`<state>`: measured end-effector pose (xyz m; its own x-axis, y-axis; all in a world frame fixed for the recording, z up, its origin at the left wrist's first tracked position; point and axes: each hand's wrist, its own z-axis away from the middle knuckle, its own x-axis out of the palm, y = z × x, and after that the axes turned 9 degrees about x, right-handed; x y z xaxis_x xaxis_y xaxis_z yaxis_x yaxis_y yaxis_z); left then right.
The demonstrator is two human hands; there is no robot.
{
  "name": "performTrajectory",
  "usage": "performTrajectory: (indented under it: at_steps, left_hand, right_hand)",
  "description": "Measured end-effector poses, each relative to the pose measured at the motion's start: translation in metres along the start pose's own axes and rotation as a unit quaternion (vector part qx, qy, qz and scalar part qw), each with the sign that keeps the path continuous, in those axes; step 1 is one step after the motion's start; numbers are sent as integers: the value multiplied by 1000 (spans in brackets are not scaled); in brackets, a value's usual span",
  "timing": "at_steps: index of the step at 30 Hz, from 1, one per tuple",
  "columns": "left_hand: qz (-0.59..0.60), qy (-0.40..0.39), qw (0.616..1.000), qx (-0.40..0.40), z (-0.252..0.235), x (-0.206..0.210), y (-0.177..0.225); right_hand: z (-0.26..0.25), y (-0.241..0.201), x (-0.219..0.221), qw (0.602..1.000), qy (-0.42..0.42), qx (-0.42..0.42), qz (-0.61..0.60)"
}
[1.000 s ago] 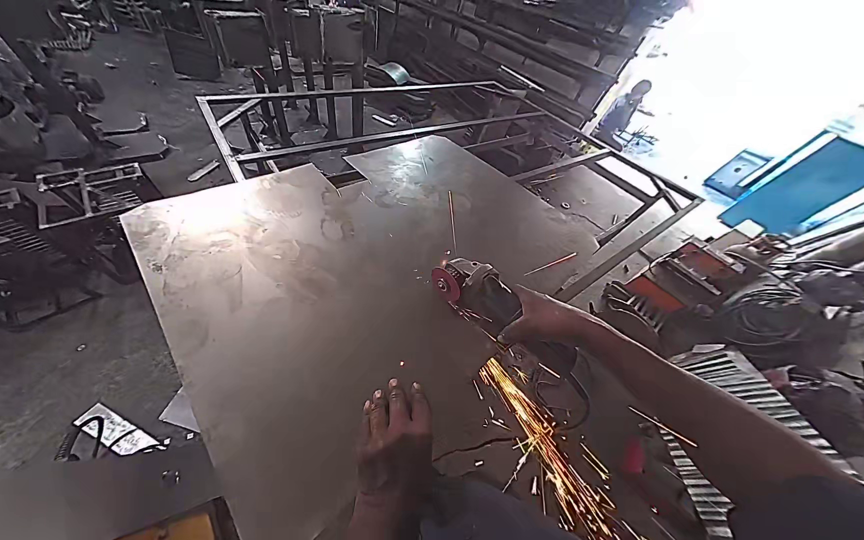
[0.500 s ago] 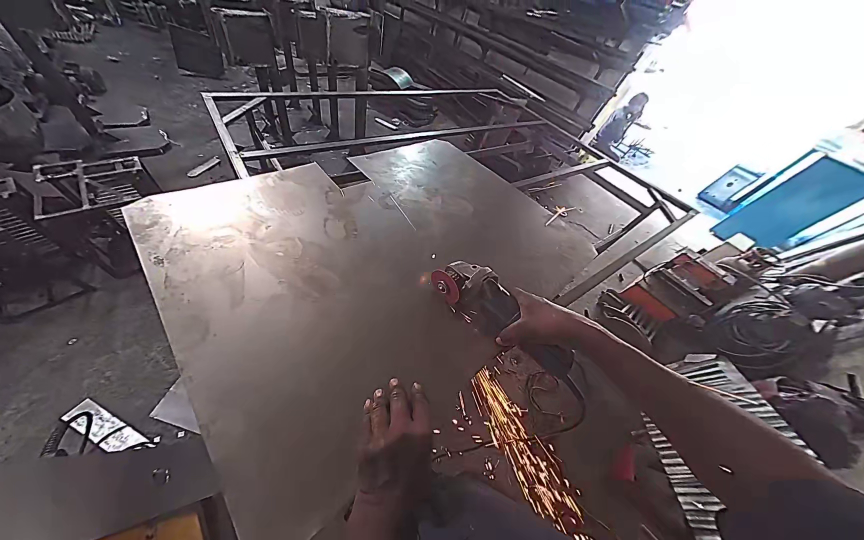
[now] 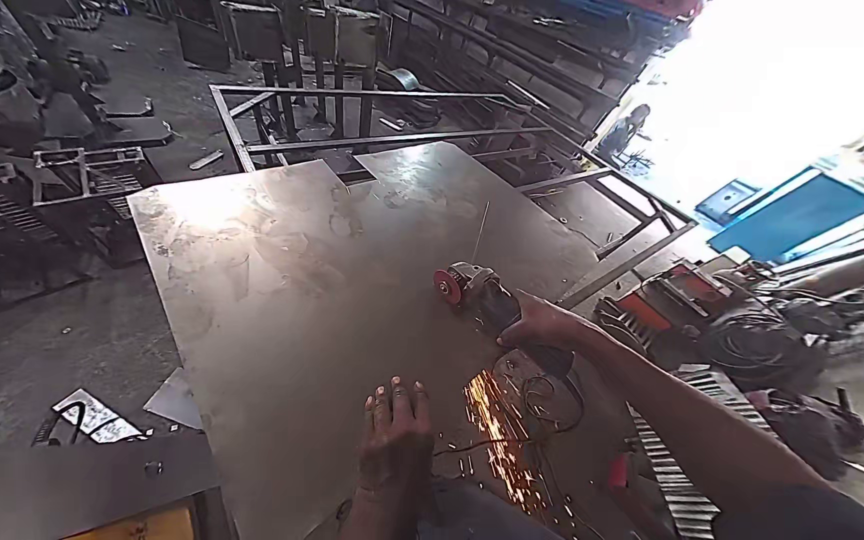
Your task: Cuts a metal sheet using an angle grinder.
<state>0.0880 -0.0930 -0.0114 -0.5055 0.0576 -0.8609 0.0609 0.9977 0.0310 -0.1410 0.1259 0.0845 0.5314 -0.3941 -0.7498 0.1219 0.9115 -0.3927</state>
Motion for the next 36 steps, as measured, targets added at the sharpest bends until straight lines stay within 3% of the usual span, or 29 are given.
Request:
performTrajectory:
  at_steps: [15,21,25,30,36]
  left_hand:
    - [-8,5,1000,-2,-1,-1,1]
    - [-22,-3,1000,6,-1,-3,0]
    - [-21,-34,999,18,-3,-10,1]
    - [-51,-38,997,40,-6,-13,1]
    - [-148,44,985,82,-6,-21,13]
  right_hand:
    - [-1,0,-1,1000,0,5,13]
    - [16,20,1,987,48,-21,-151]
    - [50,46,2,939,109,-49,-323]
    - [83,98,11,840,167,-103,-506]
    - [98,185,-11,774,183,-155,-586]
